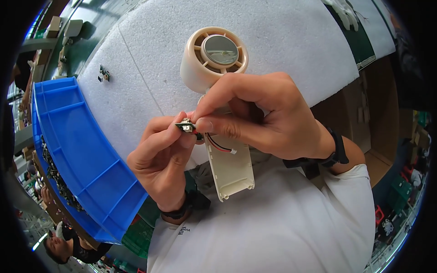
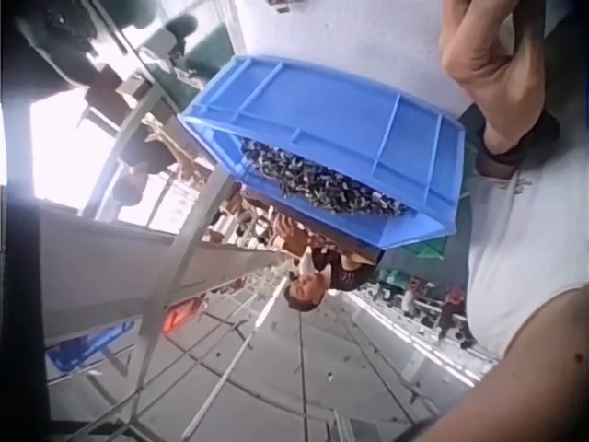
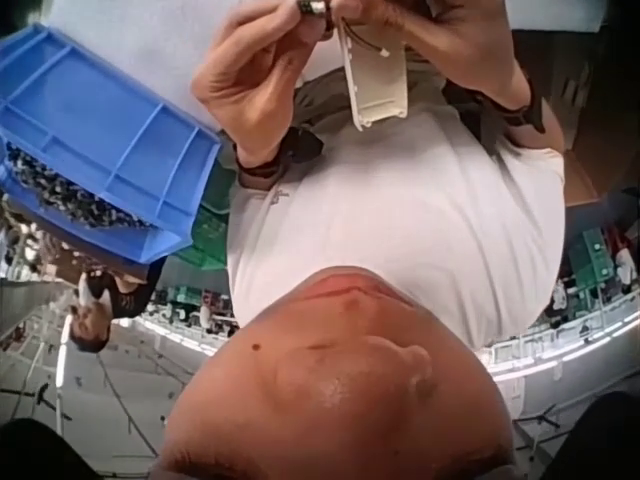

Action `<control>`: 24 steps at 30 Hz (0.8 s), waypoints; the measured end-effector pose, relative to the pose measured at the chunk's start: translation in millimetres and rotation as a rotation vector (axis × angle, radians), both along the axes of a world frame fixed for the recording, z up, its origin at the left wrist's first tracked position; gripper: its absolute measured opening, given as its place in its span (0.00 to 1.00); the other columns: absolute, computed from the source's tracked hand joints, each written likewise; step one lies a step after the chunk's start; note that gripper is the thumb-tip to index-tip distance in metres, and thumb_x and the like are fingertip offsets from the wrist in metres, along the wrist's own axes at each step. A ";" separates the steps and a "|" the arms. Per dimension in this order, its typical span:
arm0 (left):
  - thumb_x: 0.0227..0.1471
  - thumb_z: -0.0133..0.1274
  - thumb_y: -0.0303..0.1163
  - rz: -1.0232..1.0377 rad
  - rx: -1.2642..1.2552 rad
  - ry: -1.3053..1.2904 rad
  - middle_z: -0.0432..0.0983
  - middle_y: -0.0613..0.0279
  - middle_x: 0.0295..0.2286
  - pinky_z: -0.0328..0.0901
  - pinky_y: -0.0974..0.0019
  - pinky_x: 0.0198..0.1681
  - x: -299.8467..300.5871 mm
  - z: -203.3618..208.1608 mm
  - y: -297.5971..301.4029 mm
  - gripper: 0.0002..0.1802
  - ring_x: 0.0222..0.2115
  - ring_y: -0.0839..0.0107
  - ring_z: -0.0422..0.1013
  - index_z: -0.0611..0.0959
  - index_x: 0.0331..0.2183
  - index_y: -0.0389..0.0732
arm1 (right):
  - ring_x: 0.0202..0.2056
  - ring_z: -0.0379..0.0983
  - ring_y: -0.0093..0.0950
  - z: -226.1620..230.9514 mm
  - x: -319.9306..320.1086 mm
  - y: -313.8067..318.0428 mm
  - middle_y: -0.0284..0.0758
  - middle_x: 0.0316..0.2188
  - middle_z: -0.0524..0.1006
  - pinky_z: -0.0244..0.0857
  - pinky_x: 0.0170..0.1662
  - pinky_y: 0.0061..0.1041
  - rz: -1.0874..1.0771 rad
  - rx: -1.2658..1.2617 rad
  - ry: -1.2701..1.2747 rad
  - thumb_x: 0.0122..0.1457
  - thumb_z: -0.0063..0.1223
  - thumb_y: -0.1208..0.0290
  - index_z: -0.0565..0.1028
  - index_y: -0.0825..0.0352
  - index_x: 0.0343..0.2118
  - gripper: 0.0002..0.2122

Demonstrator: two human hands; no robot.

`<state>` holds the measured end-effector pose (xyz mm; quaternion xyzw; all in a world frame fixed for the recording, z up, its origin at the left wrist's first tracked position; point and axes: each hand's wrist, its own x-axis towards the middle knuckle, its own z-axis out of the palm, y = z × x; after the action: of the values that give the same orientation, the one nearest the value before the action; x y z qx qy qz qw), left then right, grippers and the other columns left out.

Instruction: The person picks up a circuit board and a fan housing, connects a wire to the board, and fits the board into the housing. They then set the fan aside and repeat the process with another set of components.

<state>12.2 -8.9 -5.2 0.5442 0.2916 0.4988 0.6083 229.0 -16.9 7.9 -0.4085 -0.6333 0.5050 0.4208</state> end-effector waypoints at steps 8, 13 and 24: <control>0.47 0.56 0.05 0.041 0.098 0.011 0.78 0.43 0.42 0.73 0.67 0.46 1.0 -5.8 1.5 0.21 0.43 0.60 0.78 0.84 0.44 0.32 | 0.30 0.79 0.19 -0.5 -1.7 2.5 0.37 0.32 0.82 0.70 0.30 0.15 -0.001 0.056 -0.057 0.58 0.61 0.83 0.77 0.72 0.39 0.08; 0.49 0.54 0.06 0.047 0.041 0.004 0.78 0.44 0.43 0.74 0.67 0.44 0.8 -4.2 -2.6 0.21 0.41 0.62 0.78 0.83 0.45 0.30 | 0.25 0.75 0.17 20.9 3.0 -3.7 0.33 0.28 0.80 0.64 0.25 0.15 -0.106 0.194 -0.243 0.53 0.66 0.80 0.81 0.68 0.38 0.10; 0.51 0.53 0.07 0.044 -0.004 -0.015 0.77 0.45 0.44 0.75 0.69 0.42 1.5 -3.8 -2.3 0.20 0.39 0.66 0.78 0.82 0.47 0.29 | 0.20 0.64 0.19 15.4 21.0 8.7 0.26 0.24 0.75 0.55 0.22 0.20 0.193 0.584 -0.386 0.44 0.73 0.73 0.86 0.58 0.38 0.14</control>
<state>13.7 -11.2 -9.0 0.5328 0.2999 0.5154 0.6005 249.9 -8.2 23.3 -0.2973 -0.8543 0.2535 0.3427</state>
